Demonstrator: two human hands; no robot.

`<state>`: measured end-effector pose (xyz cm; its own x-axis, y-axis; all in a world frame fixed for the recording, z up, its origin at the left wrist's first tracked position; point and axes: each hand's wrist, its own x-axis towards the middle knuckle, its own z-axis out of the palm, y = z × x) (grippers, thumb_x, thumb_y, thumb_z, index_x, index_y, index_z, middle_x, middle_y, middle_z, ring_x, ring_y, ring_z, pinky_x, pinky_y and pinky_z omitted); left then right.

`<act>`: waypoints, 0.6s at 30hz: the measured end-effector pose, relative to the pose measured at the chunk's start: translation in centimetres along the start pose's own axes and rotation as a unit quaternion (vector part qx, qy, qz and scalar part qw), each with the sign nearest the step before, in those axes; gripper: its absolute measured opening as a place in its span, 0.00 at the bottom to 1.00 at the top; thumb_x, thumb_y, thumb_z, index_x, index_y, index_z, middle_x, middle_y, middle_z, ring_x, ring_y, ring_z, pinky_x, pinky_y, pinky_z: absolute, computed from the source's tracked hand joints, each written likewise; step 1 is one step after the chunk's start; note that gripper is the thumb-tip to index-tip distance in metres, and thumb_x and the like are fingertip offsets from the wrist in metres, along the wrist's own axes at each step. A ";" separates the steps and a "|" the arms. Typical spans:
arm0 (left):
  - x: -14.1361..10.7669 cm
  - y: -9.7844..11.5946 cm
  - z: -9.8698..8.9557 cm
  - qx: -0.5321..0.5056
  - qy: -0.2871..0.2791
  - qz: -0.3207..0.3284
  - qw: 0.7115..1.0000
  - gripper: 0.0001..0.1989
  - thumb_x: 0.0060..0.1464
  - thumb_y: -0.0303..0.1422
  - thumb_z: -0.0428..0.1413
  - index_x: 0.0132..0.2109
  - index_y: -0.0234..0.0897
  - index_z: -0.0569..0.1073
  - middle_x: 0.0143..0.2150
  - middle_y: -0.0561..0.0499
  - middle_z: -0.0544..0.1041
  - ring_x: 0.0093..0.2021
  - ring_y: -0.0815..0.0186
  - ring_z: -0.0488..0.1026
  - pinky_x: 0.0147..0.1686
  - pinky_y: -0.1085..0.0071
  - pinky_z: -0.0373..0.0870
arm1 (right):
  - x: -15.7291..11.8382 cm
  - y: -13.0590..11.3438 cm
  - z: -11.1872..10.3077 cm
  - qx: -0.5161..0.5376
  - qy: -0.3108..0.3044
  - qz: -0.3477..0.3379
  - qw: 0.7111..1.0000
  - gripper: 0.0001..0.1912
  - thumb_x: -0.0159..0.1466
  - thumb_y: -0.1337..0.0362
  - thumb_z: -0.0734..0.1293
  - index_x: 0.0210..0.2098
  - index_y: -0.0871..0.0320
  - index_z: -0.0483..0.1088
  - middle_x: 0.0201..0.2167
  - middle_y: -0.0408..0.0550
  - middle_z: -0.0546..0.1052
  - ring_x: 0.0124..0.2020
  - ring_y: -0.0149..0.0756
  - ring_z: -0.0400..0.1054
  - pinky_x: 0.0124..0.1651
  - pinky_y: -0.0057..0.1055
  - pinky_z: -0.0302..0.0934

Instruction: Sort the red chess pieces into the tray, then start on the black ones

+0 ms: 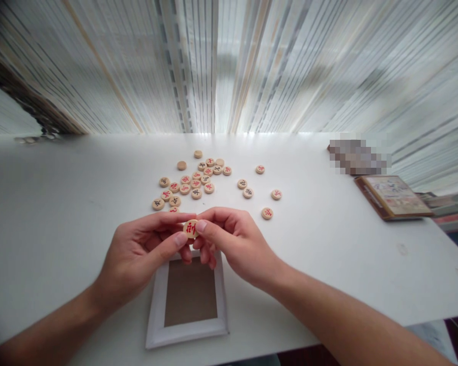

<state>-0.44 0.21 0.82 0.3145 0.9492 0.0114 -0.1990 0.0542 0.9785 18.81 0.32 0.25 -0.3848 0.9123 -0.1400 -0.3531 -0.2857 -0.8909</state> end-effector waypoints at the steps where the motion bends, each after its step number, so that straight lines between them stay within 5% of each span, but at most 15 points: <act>1: 0.0 0.0 -0.1 -0.014 0.000 -0.004 1.000 0.08 0.63 0.27 0.66 0.49 0.34 0.85 0.31 0.51 0.85 0.28 0.68 0.83 0.33 0.74 0.84 | 0.0 0.0 0.1 0.008 0.003 0.001 1.000 0.14 0.66 0.55 0.80 0.41 0.60 0.80 0.26 0.43 0.80 0.22 0.28 0.73 0.23 0.22 0.66; 10: 0.1 -0.2 -0.7 -0.123 -0.032 -0.046 0.991 0.07 0.64 0.31 0.68 0.48 0.35 0.84 0.31 0.51 0.85 0.28 0.67 0.83 0.32 0.72 0.85 | 0.0 -0.6 0.8 -0.051 0.022 -0.038 0.998 0.22 0.56 0.64 0.86 0.45 0.59 0.78 0.27 0.40 0.79 0.23 0.26 0.72 0.27 0.21 0.70; 18: -0.1 -0.5 0.0 0.010 -0.032 0.008 0.999 0.09 0.64 0.25 0.66 0.50 0.35 0.82 0.36 0.51 0.86 0.32 0.69 0.84 0.37 0.76 0.84 | 0.3 -0.1 -0.3 -0.050 0.041 -0.001 0.998 0.20 0.50 0.62 0.88 0.35 0.60 0.80 0.27 0.43 0.82 0.25 0.29 0.74 0.26 0.23 0.70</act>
<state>-0.36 0.04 0.33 0.3708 0.9279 0.0401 -0.1854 0.0317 0.9821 18.95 0.72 0.21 -0.3108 0.9353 -0.1693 -0.2662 -0.2566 -0.9291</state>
